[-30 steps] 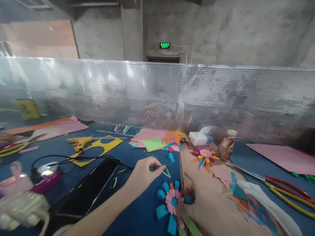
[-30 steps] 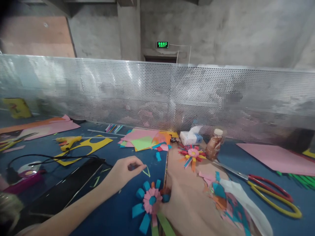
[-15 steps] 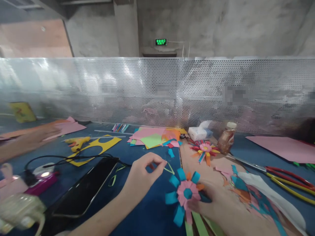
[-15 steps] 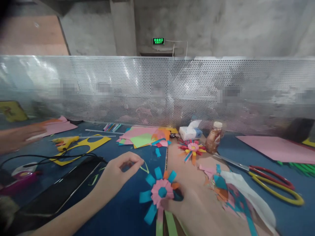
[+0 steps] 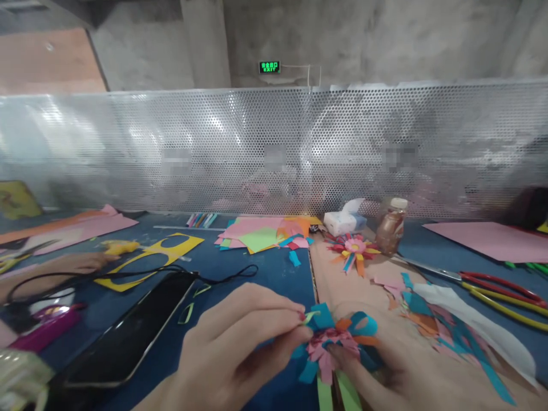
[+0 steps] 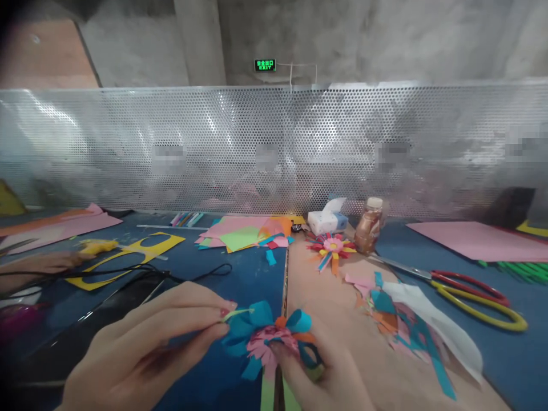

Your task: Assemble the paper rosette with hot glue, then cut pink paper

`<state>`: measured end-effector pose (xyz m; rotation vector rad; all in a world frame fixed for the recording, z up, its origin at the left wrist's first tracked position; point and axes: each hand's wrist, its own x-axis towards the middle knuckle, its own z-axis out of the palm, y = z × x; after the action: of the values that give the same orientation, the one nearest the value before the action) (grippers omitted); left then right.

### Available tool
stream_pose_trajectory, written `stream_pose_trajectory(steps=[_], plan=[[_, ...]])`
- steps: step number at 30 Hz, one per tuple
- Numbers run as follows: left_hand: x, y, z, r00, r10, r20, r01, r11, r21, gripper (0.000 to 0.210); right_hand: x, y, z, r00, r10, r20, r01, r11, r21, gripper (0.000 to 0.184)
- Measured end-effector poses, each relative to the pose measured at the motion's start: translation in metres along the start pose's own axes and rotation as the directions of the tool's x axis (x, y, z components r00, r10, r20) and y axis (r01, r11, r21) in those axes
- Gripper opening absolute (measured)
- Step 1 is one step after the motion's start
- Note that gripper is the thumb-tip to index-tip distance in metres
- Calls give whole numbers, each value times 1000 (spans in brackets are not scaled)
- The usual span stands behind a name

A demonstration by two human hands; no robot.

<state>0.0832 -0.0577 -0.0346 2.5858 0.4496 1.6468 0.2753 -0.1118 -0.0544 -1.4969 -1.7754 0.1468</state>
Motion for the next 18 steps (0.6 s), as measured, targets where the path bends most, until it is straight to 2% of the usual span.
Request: stream_pose_trajectory(steps=[3,8,14,18], plan=[[2,3,-5,997,31,68,-29,999,-38,18,-3,3,9,997,14,-77,-5,994,113,10],[9,8,-10,952,177,248,-162,984,-77,14,-4,8,12,996,74,-46,-62,975,212,13],[1,2,-9,950,177,258,-162,984,-78,17,-1,8,4,998,-56,8,52,967,249,15],[0,0,-8,949,178,260,-164,984,-71,19,0,6,1,999,-46,28,37,965,258,15]])
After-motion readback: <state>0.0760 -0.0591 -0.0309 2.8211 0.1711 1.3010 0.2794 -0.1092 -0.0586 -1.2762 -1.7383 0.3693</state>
